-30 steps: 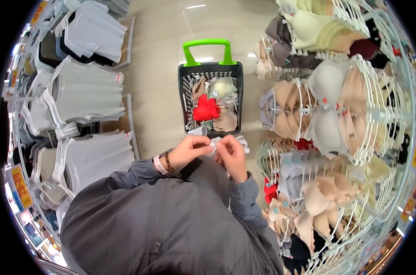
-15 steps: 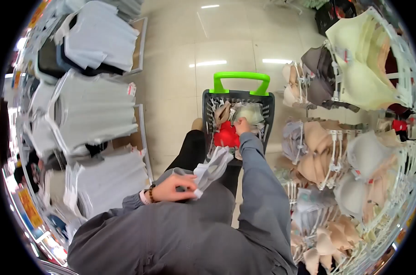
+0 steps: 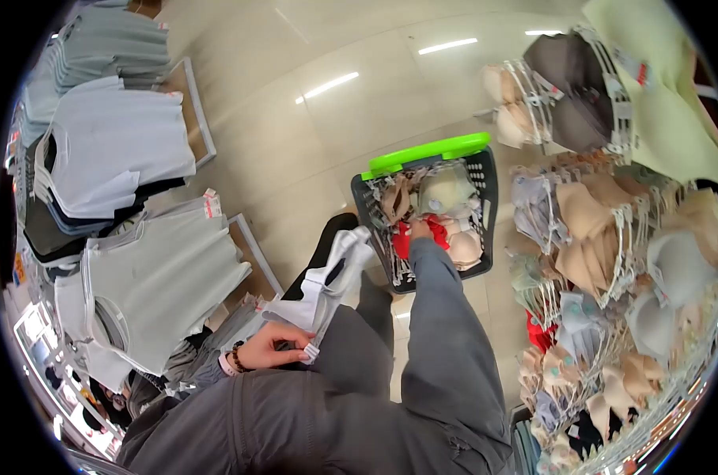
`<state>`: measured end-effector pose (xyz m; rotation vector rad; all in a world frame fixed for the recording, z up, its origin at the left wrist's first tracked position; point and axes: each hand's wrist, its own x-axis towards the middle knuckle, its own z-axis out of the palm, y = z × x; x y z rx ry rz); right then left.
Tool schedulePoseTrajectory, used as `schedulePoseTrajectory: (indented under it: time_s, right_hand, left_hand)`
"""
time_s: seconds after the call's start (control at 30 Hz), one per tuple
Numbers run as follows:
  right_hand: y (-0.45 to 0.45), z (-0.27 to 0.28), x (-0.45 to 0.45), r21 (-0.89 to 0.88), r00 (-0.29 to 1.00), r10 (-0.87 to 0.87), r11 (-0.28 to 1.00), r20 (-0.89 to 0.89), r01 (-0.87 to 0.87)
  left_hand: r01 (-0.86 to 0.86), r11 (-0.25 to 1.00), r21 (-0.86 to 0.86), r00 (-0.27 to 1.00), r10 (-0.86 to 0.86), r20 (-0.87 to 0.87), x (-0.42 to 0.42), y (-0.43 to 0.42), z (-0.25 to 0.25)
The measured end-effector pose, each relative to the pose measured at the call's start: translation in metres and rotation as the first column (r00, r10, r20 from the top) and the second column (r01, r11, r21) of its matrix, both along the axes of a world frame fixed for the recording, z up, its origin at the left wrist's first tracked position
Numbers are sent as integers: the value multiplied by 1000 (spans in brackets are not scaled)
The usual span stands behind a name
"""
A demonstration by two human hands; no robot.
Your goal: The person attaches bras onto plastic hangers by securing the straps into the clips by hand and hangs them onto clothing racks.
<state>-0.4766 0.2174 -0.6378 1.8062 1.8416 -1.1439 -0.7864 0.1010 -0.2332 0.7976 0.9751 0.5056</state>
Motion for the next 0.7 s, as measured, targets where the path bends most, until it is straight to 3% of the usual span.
schedulePoseTrajectory:
  time_s: [0.13, 0.2, 0.23, 0.3, 0.33, 0.37, 0.43, 0.47, 0.5, 0.57, 0.63, 0.7]
  right_hand:
    - [-43, 74, 36, 202, 994, -106, 974, 9, 102]
    - [-54, 123, 53, 537, 963, -177, 803, -201, 259]
    - [-61, 136, 62, 548, 961, -194, 791, -198, 273]
    - [-75, 160, 79, 453, 682, -500, 512, -534, 730]
    - [-74, 182, 82, 303, 454, -515, 352, -727, 886]
    - [-74, 202, 90, 314, 450, -512, 332, -732, 889]
    - [-80, 240, 110, -33, 30, -471, 125, -882, 992]
    - [-84, 259, 118, -145, -112, -418, 48, -902, 988]
    - [-89, 278, 128, -141, -116, -399, 34, -910, 989]
    - [-106, 314, 149, -284, -281, -332, -42, -900, 958]
    - [-129, 343, 173, -334, -341, -270, -74, -900, 940]
    - [-156, 372, 200, -416, -417, -195, -49, -888, 908]
  left_hand:
    - [117, 993, -26, 993, -116, 28, 8, 21, 14]
    - [156, 988, -22, 987, -155, 29, 16, 29, 24]
    - [171, 985, -30, 985, -170, 30, 22, 30, 28]
    - [204, 979, -7, 979, -204, 24, 35, 26, 32]
    - [206, 979, 0, 978, -206, 41, 43, 22, 33]
    - [207, 978, 7, 977, -207, 57, 51, 18, 35]
    - [257, 958, 129, 965, -262, 24, 68, 10, 44]
    - [263, 946, 191, 964, -267, -1, 77, 3, 45]
    - [270, 929, 253, 962, -272, -26, 87, -4, 47]
    - [244, 924, 293, 967, -254, -4, 111, -19, 57]
    - [277, 911, 305, 956, -292, 6, 134, -32, 69]
    - [213, 954, 210, 966, -238, 102, 160, -46, 88]
